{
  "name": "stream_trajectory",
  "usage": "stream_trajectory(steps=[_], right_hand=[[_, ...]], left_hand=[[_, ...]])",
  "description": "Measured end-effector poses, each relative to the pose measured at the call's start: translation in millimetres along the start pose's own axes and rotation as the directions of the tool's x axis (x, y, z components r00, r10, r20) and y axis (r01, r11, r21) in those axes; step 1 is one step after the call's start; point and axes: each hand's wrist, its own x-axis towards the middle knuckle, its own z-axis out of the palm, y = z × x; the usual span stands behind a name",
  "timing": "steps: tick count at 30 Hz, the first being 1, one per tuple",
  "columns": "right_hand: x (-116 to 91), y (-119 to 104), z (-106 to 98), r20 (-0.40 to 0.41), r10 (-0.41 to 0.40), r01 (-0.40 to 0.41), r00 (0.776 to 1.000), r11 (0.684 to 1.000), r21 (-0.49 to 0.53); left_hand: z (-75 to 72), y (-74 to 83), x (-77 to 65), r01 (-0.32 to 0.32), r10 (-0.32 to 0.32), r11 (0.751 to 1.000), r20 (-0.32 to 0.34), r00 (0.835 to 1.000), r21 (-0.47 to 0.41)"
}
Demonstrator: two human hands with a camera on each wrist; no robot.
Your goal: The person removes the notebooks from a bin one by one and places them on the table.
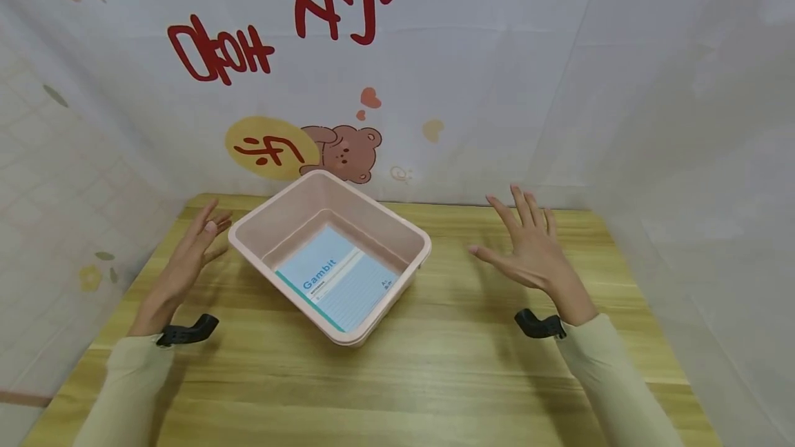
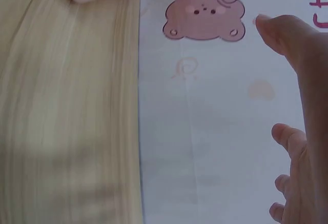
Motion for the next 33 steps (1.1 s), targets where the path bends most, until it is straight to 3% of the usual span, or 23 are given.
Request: stream_trajectory(steps=[7, 15, 23, 33], right_hand=[[13.4, -22.2, -4.4, 0.018, -0.067, 0.067, 0.998, 0.997, 0.027], [27.8, -50.9, -9.8, 0.072, -0.132, 0.127, 0.989, 0.990, 0.064], [39.5, -74.9, -10.5, 0.083, -0.197, 0.192, 0.977, 0.979, 0.071], [55.2, -96.5, -7.6, 0.112, -0.263, 0.256, 0.958, 0.964, 0.075]], left_hand=[[16.8, 7.7, 5.9, -0.002, -0.001, 0.978, -0.010, 1.000, -0.208], [28.5, 9.7, 9.2, 0.000, -0.004, 0.946, -0.010, 1.000, -0.323], [34.8, 2.4, 9.0, -0.042, 0.019, 0.923, -0.064, 0.998, -0.382], [40.5, 0.5, 9.6, 0.008, -0.052, 0.922, -0.102, 0.993, -0.388]])
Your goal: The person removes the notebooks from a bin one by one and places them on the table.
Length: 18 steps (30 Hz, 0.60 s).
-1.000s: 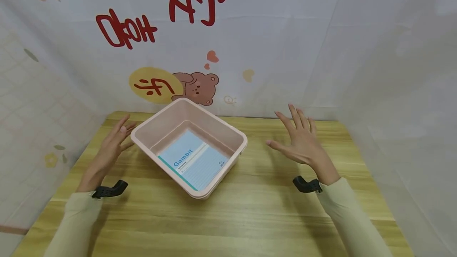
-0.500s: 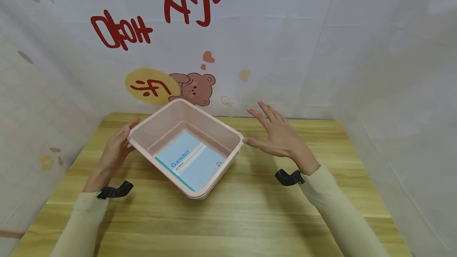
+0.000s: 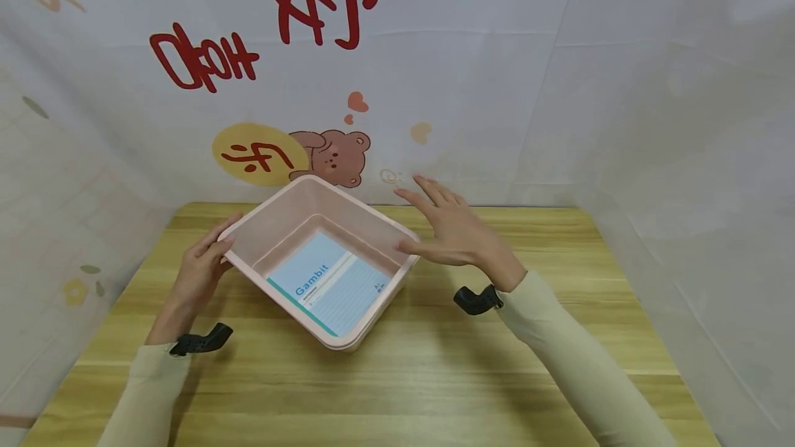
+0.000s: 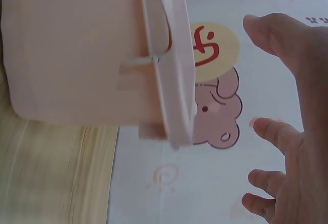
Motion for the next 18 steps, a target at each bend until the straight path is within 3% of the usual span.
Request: stream_trajectory(steps=[10, 18], right_hand=[[24.1, -27.5, 5.2, 0.032, -0.074, 0.073, 0.997, 0.997, 0.023], [46.8, -46.1, 12.3, 0.041, -0.117, 0.118, 0.992, 0.993, -0.025]], left_hand=[[-4.3, -5.3, -3.3, -0.017, 0.017, 1.000, 0.035, 0.999, -0.020], [-3.4, -10.0, -2.2, -0.044, 0.044, 0.999, 0.045, 0.998, 0.003]])
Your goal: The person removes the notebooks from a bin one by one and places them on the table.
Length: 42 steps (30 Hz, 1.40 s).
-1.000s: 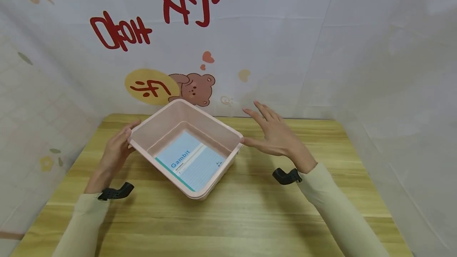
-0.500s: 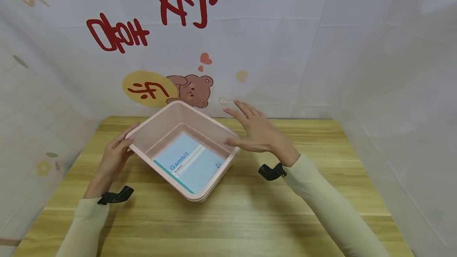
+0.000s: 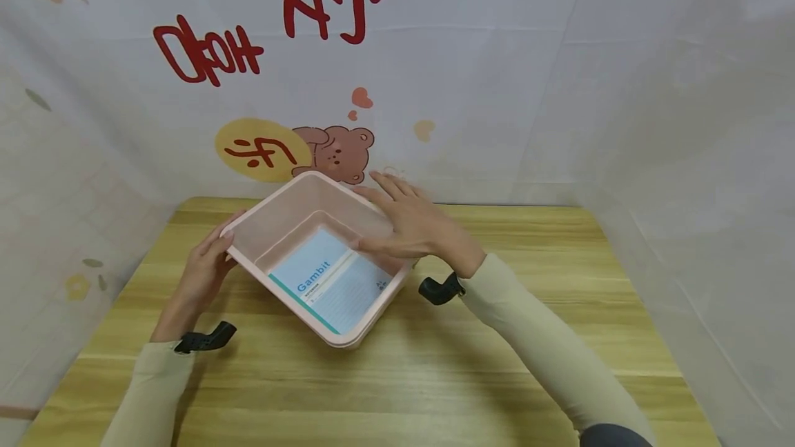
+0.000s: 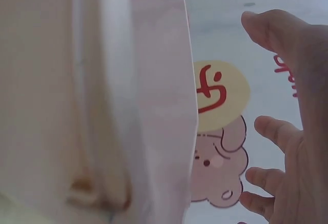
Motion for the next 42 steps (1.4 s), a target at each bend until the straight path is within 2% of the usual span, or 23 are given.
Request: stream_trajectory(steps=[8, 21, 30, 37, 42], right_hand=[[24.3, -17.3, -1.5, 0.047, -0.024, 0.026, 0.999, 0.999, -0.023], [63.3, -38.9, 10.6, 0.168, -0.098, 0.111, 0.981, 0.991, -0.071], [88.5, -55.9, 28.6, 0.233, -0.091, 0.126, 0.968, 0.982, -0.140], [103.7, -60.4, 50.2, 0.250, -0.130, 0.165, 0.959, 0.978, -0.124], [110.5, -65.6, 61.5, 0.313, -0.111, 0.170, 0.943, 0.971, -0.167]], left_hand=[[3.9, 1.0, 1.1, 0.007, -0.006, 1.000, -0.008, 1.000, 0.017], [5.7, 3.7, -2.7, 0.050, -0.048, 0.997, -0.022, 0.999, 0.057], [4.4, 2.4, -3.2, 0.042, -0.042, 0.998, -0.025, 0.999, 0.037], [3.7, 1.3, -3.9, 0.021, -0.021, 0.999, -0.010, 1.000, 0.041], [3.4, 1.5, -3.6, 0.019, -0.019, 0.999, -0.008, 1.000, 0.051]])
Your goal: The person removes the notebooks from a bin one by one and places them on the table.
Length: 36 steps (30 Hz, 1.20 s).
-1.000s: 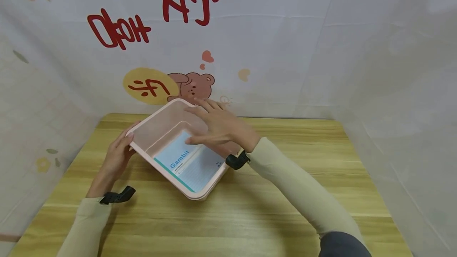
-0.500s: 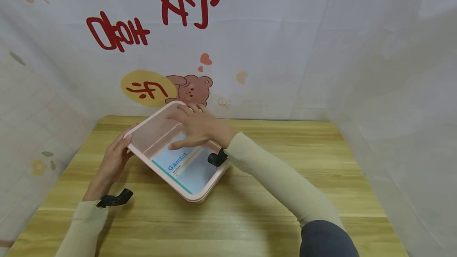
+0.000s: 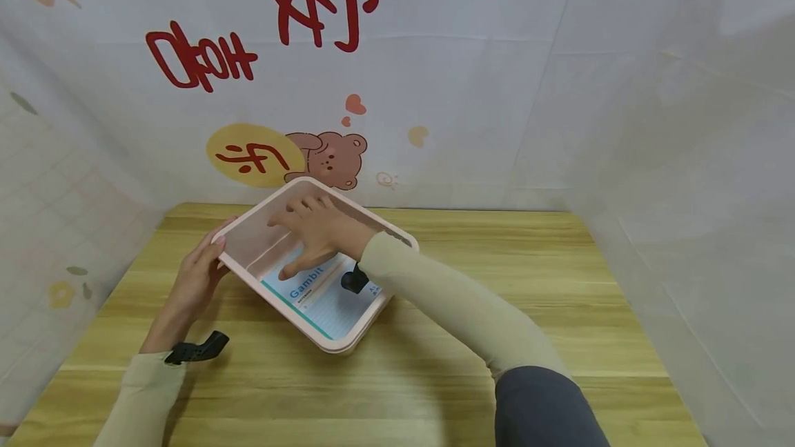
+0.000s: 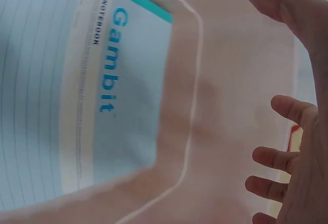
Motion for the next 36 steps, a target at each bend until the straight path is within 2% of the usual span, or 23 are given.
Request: stream_trajectory(steps=[8, 13, 23, 29, 36], right_hand=[[19.3, -6.0, 16.3, 0.087, -0.006, 0.012, 0.996, 0.997, -0.073], [27.1, -10.4, 23.5, 0.154, -0.018, 0.035, 0.988, 0.994, -0.108], [38.0, -14.9, 36.4, 0.218, -0.054, 0.101, 0.975, 0.973, -0.208], [43.2, -20.0, 45.3, 0.221, -0.100, 0.134, 0.970, 0.980, -0.148], [44.9, -19.6, 53.2, 0.226, -0.069, 0.094, 0.972, 0.990, -0.104]], left_hand=[[1.1, 3.4, 0.5, -0.007, 0.007, 1.000, -0.013, 1.000, -0.016], [2.0, 4.2, 0.5, 0.010, -0.010, 1.000, -0.020, 1.000, -0.003], [2.9, 4.5, -2.0, 0.018, -0.018, 1.000, -0.019, 1.000, -0.018], [2.5, 2.5, -4.1, 0.035, -0.035, 0.999, -0.020, 0.999, 0.024], [2.1, 0.8, -2.5, 0.033, -0.032, 0.998, -0.015, 0.999, 0.046]])
